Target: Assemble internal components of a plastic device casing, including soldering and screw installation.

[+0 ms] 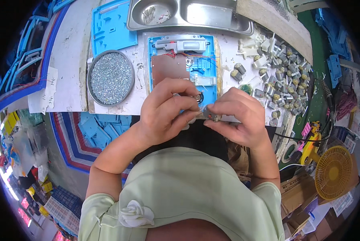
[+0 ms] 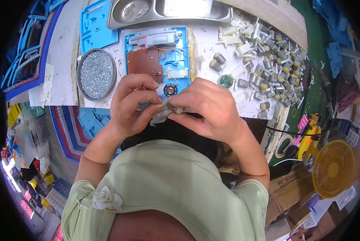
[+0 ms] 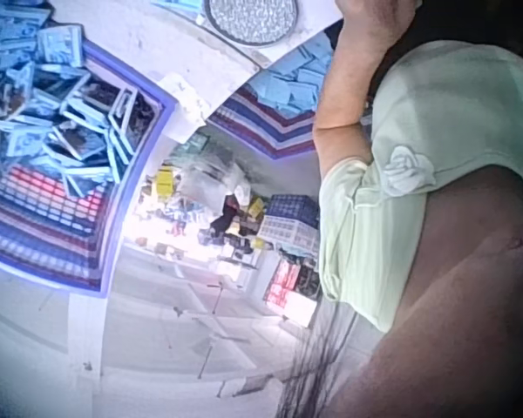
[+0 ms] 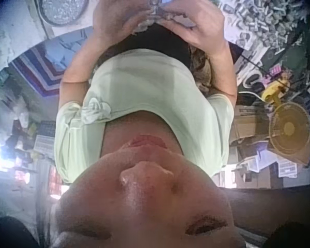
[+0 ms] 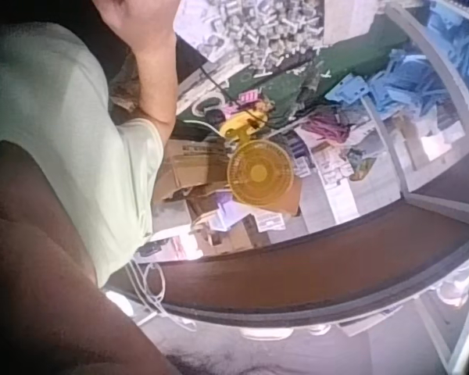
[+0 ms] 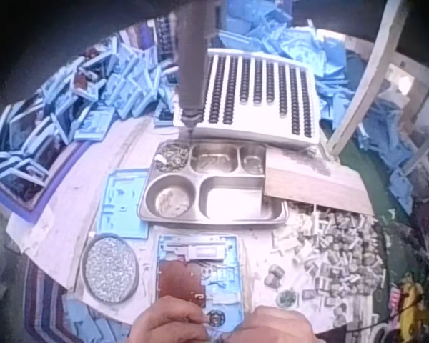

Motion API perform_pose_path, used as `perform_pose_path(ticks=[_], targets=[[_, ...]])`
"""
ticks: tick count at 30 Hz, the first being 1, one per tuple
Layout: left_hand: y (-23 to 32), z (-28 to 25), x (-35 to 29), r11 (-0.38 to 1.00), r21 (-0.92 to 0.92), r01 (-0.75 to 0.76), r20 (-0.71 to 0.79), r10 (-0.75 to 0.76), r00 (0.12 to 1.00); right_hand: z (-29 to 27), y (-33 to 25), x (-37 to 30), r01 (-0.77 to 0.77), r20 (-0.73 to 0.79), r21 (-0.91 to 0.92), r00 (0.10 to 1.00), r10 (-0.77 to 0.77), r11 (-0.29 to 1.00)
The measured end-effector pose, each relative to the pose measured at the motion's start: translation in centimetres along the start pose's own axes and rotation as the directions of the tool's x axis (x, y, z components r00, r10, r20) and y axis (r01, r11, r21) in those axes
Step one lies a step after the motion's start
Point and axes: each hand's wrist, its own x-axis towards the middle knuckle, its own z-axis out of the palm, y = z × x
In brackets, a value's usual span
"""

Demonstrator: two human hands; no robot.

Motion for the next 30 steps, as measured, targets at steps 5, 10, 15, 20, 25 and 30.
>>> perform_pose_path(ticks=[5,10,15,20,25,30], targets=[[-0.7,-0.4,0.4,0.978,-0.172,0.119,0.061,-0.11,0.992,-0.3,0.0,-1.3,-0.123,-0.042,0.017,0.991,0.123,0.992],[-2.0,-0.5,2.6,0.935,-0.204,0.288,-0.007,-0.296,0.955,-1.6,0.3,-2.7,-0.216,-0.098,0.01,0.971,0.216,0.976],[-3.5,0.2,6.5,0.861,0.486,-0.148,0.142,0.09,0.986,-3.5,0.8,-3.5,-0.353,-0.267,0.043,0.897,0.351,0.935],[-4.5,0.1,6.0,0.837,0.474,-0.274,0.227,0.185,0.956,-3.9,1.9,-2.4,-0.477,-0.307,0.113,0.817,0.487,0.872],[-4.9,-3.3,2.3,0.974,0.228,0.022,0.03,-0.03,0.999,-2.6,3.4,1.7,-0.284,-0.055,-0.319,0.958,0.281,0.904],[-4.9,-3.6,-0.1,0.929,0.364,-0.071,0.018,0.07,0.997,-0.9,5.2,3.3,-0.236,-0.017,-0.377,0.969,0.248,0.895]])
